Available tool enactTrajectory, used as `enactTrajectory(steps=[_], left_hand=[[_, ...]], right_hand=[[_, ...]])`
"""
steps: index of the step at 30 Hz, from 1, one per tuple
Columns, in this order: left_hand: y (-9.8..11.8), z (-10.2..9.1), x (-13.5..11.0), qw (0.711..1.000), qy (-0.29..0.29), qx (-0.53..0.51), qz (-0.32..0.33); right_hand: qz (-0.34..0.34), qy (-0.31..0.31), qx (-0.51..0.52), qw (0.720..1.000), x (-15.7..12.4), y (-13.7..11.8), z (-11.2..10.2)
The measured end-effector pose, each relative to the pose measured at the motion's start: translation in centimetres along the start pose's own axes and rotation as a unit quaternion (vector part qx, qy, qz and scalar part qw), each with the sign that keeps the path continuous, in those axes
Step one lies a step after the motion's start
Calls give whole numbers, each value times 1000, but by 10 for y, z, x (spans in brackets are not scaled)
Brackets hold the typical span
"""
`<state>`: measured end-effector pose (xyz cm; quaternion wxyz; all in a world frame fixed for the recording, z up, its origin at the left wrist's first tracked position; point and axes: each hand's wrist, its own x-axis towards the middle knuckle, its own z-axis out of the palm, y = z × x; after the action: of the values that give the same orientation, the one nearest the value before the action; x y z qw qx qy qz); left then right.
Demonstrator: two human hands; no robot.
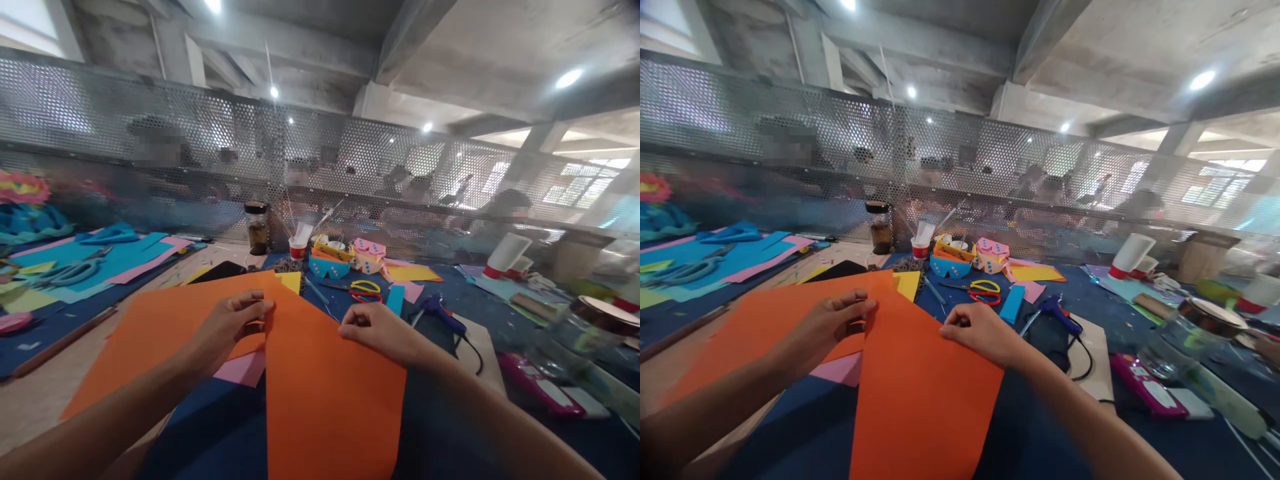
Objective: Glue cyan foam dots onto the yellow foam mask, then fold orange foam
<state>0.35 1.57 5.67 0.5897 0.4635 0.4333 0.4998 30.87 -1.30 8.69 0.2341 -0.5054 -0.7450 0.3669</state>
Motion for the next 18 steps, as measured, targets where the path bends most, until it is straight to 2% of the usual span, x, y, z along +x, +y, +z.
enactTrajectory(steps=[4, 10, 18], left_hand=[[-15, -6, 3, 1000, -11, 5, -5], [-30, -15, 7, 999, -27, -1, -19], [-31, -17, 5, 998, -19, -29, -49]], right_hand=[[2, -11, -9, 1000, -5, 7, 14], [-1, 23, -7, 1000, -6, 27, 27], [15, 60, -12, 998, -6, 35, 30]])
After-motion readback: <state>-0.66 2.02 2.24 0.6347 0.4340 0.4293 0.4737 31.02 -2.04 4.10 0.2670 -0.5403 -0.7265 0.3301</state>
